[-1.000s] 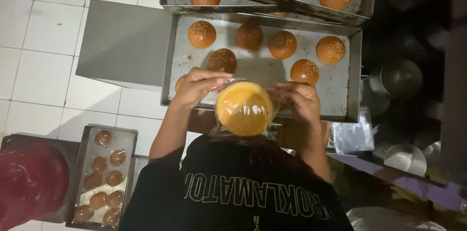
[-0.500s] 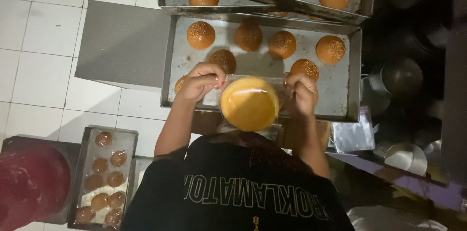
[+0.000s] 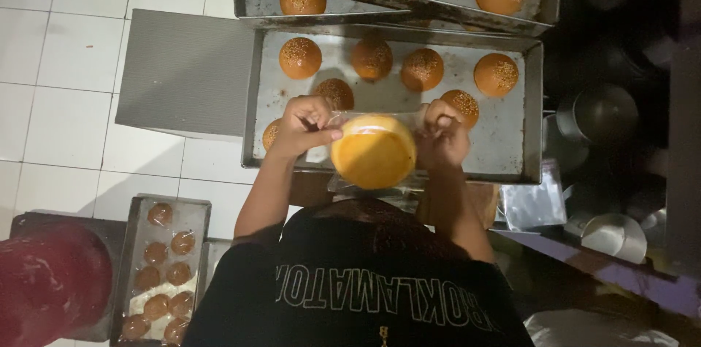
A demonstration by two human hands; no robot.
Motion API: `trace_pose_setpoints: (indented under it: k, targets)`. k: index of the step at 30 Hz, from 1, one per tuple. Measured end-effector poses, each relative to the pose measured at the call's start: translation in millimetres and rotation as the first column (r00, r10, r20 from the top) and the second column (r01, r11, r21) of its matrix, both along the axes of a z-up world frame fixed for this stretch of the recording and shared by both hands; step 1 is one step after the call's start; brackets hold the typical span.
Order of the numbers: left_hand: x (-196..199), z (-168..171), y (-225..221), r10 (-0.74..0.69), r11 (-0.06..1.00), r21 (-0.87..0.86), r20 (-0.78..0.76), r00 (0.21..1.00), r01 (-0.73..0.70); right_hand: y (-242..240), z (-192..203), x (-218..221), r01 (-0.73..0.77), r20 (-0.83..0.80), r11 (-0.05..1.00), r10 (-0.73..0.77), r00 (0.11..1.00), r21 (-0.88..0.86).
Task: The person packages baked bread buns by picking them up from a metal tray and placing them into individual plastic bags.
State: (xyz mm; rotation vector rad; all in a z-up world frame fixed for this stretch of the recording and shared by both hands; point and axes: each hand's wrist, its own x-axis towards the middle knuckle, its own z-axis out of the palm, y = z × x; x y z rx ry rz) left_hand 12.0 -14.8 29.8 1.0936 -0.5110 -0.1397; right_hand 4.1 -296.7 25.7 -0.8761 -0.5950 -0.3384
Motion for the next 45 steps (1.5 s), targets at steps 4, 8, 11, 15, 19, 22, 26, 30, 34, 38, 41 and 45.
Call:
trace_pose_setpoints:
  k: [4,8,11,15,19,22,26,30,34,38,41,45]
  targets:
    - [7,-18,2,0.015,1.000,0.004,0.020,1.000,-0.016,-11,-14,-2,-0.212,-0.387,0.971,0.239,0.891,0.110]
    - [17,-4,-6,-0.075,0.960,-0.276,-0.114,0.991,0.041,0,15,-8,-0.164,-0.457,0.985,0.173,0.873,0.060]
    - [30,-35,-5,-0.011,0.926,-0.369,-0.249,0.968,-0.084,3,25,-13,-0.113,-0.466,0.987,0.156,0.871,0.118]
    - [27,-49,-15,0.392,0.889,-0.057,-0.417,0.820,-0.454,6,26,-17,0.131,-0.443,0.981,-0.182,0.878,-0.143]
    - [-12,-40,-41,0.575,0.817,0.131,-0.231,0.784,-0.561,17,11,-25,0.339,-0.274,0.791,-0.522,0.808,-0.509]
    - [-28,-37,-63,0.217,0.976,-0.041,0.024,0.976,-0.216,29,-1,-29,0.271,-0.281,0.804,-0.467,0.838,-0.530]
    - [-37,-87,-96,0.153,0.951,0.237,0.194,0.969,-0.197,46,13,-39,0.315,0.072,0.424,-0.498,0.864,-0.849]
    - [-58,-212,-108,-0.129,0.989,-0.121,-0.366,0.922,0.091,54,35,-46,0.157,-0.024,0.603,-0.281,0.959,-0.782]
    - [-61,-170,-107,-0.250,0.949,-0.310,-0.622,0.742,0.060,25,-29,-56,-0.023,-0.131,0.795,-0.072,0.989,-0.606]
    - [-59,-150,-90,-0.407,0.840,-0.543,-0.604,0.685,0.021,-30,-102,-74,-0.109,-0.675,0.994,0.073,0.734,-0.012]
    - [-55,-105,-77,-0.116,0.920,-0.364,-0.599,0.792,-0.141,-56,-60,-86,0.267,-0.303,0.861,-0.418,0.857,-0.432]
    - [-55,-72,-61,-0.121,0.881,-0.428,-0.615,0.779,-0.201,-119,-83,-95,-0.373,-0.795,0.805,-0.189,0.577,-0.462]
